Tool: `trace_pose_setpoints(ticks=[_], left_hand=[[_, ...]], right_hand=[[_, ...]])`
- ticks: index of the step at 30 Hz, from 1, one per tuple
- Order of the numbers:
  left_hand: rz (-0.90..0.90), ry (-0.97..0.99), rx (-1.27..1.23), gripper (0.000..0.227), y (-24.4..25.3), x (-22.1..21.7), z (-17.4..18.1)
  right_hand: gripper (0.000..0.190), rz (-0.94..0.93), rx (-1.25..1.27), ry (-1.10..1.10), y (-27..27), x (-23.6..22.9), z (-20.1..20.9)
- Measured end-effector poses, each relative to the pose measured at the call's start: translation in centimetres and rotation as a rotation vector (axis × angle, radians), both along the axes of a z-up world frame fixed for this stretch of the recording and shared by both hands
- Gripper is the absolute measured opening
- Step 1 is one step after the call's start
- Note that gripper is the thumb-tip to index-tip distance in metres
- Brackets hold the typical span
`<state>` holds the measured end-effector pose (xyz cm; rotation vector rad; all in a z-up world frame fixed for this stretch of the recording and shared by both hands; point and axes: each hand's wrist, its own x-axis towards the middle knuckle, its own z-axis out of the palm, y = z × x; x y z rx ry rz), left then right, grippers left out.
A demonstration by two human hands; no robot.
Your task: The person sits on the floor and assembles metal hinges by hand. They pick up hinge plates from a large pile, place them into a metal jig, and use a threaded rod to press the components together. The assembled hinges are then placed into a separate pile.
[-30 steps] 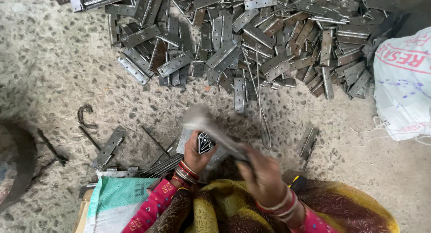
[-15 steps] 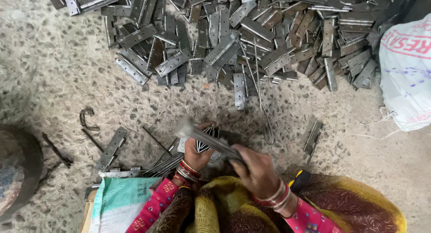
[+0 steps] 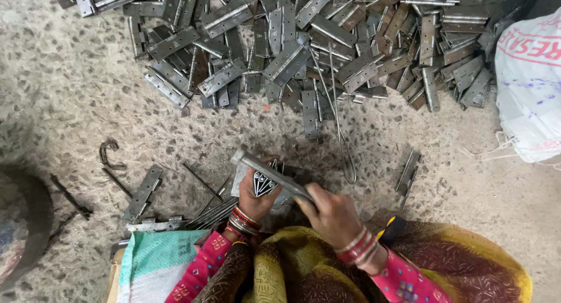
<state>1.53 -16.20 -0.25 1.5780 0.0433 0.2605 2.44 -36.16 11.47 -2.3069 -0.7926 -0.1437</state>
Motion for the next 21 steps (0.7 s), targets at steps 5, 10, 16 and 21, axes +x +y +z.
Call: trace_pose_setpoints(ticks=[5, 10, 16, 21], left_hand=[[0.039, -0.014, -0.018, 0.054, -0.3, -0.2, -0.8], [0.044, 0.177, 0.06, 0.05, -0.3, -0.4, -2.4], [0.022, -0.124, 0.11, 0.062, 0.1, 0.3, -1.6], [-0.011, -0.052, -0.045, 0.065, -0.2, 0.1, -0.1]], right_hand=[[0.027, -0.054, 0.095, 0.203, 0.3, 0.2, -0.9], [0.032, 0.029, 0.246, 0.109, -0.8, 0.0, 1.0], [0.037, 0.125, -0.217, 0.049, 0.6, 0.1, -1.0], [0.038, -0.125, -0.156, 0.305, -0.6, 1.8, -2.8]])
